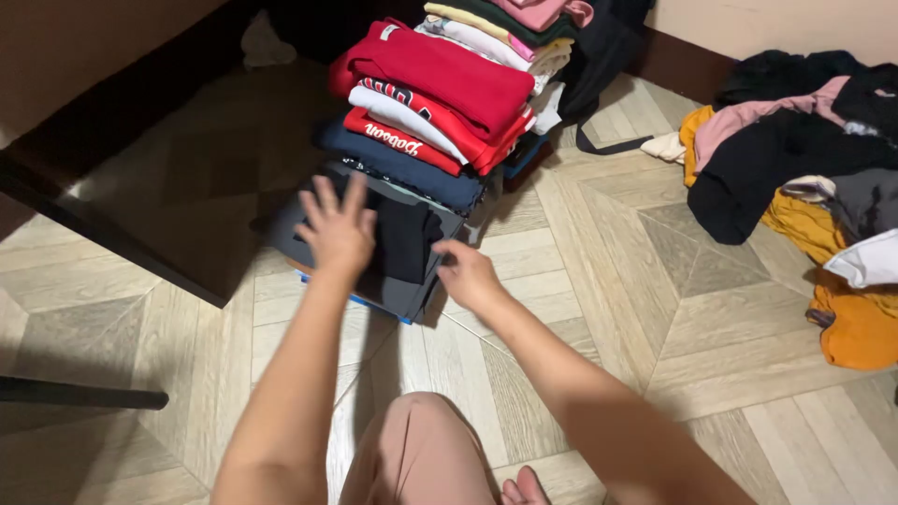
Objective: Fold various pieces of clothing and stack them on the floor.
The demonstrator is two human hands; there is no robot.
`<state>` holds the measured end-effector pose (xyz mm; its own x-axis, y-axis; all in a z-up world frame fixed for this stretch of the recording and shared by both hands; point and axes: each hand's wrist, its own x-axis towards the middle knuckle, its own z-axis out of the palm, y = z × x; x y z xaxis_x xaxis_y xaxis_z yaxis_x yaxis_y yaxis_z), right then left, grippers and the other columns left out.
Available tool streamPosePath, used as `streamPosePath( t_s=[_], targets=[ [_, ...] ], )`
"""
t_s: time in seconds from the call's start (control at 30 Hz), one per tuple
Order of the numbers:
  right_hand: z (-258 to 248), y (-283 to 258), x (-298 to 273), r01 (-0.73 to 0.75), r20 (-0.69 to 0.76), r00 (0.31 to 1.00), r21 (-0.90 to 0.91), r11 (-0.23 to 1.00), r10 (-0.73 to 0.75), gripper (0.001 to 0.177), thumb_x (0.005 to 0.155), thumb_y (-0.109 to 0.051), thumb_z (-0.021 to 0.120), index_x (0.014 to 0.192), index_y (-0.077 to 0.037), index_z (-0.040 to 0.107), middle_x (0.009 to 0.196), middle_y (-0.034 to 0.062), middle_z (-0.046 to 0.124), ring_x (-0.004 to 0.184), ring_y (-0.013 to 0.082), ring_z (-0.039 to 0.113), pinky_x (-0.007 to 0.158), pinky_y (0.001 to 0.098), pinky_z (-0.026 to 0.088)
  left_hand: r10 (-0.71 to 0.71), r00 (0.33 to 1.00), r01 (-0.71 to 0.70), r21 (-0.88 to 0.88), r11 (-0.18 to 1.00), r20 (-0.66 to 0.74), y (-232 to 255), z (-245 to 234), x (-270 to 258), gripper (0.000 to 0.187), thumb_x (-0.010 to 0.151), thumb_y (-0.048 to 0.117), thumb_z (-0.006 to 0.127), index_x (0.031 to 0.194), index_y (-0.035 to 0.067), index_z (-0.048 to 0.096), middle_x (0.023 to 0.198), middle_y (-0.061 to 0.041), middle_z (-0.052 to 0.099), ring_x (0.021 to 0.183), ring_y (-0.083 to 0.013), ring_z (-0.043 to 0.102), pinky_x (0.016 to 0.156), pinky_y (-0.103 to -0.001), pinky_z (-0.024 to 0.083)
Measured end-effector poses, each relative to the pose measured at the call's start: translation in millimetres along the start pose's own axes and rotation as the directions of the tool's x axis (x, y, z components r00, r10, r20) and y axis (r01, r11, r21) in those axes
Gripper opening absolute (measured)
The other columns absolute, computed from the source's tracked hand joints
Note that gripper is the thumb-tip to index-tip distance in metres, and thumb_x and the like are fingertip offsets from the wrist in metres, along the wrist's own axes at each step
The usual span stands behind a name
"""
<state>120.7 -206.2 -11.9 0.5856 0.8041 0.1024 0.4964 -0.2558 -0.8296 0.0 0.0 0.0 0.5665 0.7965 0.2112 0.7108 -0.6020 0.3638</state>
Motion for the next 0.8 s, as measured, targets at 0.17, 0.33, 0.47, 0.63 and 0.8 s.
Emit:
streamPosePath(
  t_s=[0.17, 0.33, 0.47, 0.63, 0.8],
  targets=[
    [-19, 48, -42, -0.172, 0.022, 0.985, 0.068, 0.983, 0.171, 0.034, 0.087, -0.012, 0.072, 0.121, -0.014, 0.069, 0.116, 0.0074, 0.074, 0.087, 0.0196, 0.075, 0.080, 0.0325, 0.060, 0.118, 0.978, -0.131, 0.066, 0.989, 0.170, 36, 23, -36, 0.066, 0.095, 0.065, 0.051, 0.156, 0.046, 0.033, 0.171, -0.015, 0.001, 0.154, -0.0489, -0.005, 0.110, -0.081, 0.011],
    [-32, 100, -83, -0.204, 0.030, 0.979, 0.050, 0.978, 0.202, 0.031, 0.087, -0.014, 0.074, 0.118, -0.011, 0.072, 0.110, 0.0120, 0.078, 0.094, 0.0183, 0.074, 0.087, 0.0311, 0.058, 0.106, 0.968, -0.152, 0.202, 0.967, 0.226, 56, 37, -49, 0.074, 0.089, 0.076, 0.045, 0.156, 0.048, 0.031, 0.172, -0.013, -0.001, 0.155, -0.0480, -0.006, 0.110, -0.081, 0.010],
    [-43, 118, -110, -0.303, 0.079, 0.950, 0.016, 0.953, 0.301, 0.029, 0.089, -0.015, 0.074, 0.117, -0.010, 0.071, 0.107, 0.0100, 0.076, 0.092, 0.0184, 0.072, 0.085, 0.0308, 0.058, -0.004, 0.978, -0.056, 0.283, 0.957, 0.208, 66, 42, -41, 0.076, 0.089, 0.078, 0.043, 0.157, 0.049, 0.027, 0.172, -0.011, -0.004, 0.153, -0.0502, -0.007, 0.107, -0.084, 0.010],
    [-60, 135, -140, -0.333, 0.074, 0.941, 0.043, 0.942, 0.330, 0.027, 0.089, -0.014, 0.073, 0.116, -0.010, 0.073, 0.102, 0.0076, 0.076, 0.085, 0.0171, 0.071, 0.079, 0.0301, 0.059, -0.037, 0.925, -0.077, 0.282, 0.956, 0.379, 68, 19, -24, 0.078, 0.089, 0.079, 0.040, 0.159, 0.049, 0.022, 0.171, -0.011, -0.007, 0.152, -0.0531, -0.010, 0.104, -0.086, 0.011],
    [-99, 132, -167, -0.335, 0.109, 0.939, 0.091, 0.938, 0.325, 0.025, 0.090, -0.014, 0.073, 0.115, -0.012, 0.073, 0.097, 0.0041, 0.077, 0.080, 0.0138, 0.068, 0.075, 0.0285, 0.057, 0.125, 0.960, -0.149, 0.077, 0.986, 0.251, 94, 30, -57, 0.083, 0.083, 0.065, 0.065, 0.157, 0.042, 0.034, 0.172, -0.018, 0.003, 0.155, -0.0512, 0.003, 0.108, -0.083, 0.015]
  ],
)
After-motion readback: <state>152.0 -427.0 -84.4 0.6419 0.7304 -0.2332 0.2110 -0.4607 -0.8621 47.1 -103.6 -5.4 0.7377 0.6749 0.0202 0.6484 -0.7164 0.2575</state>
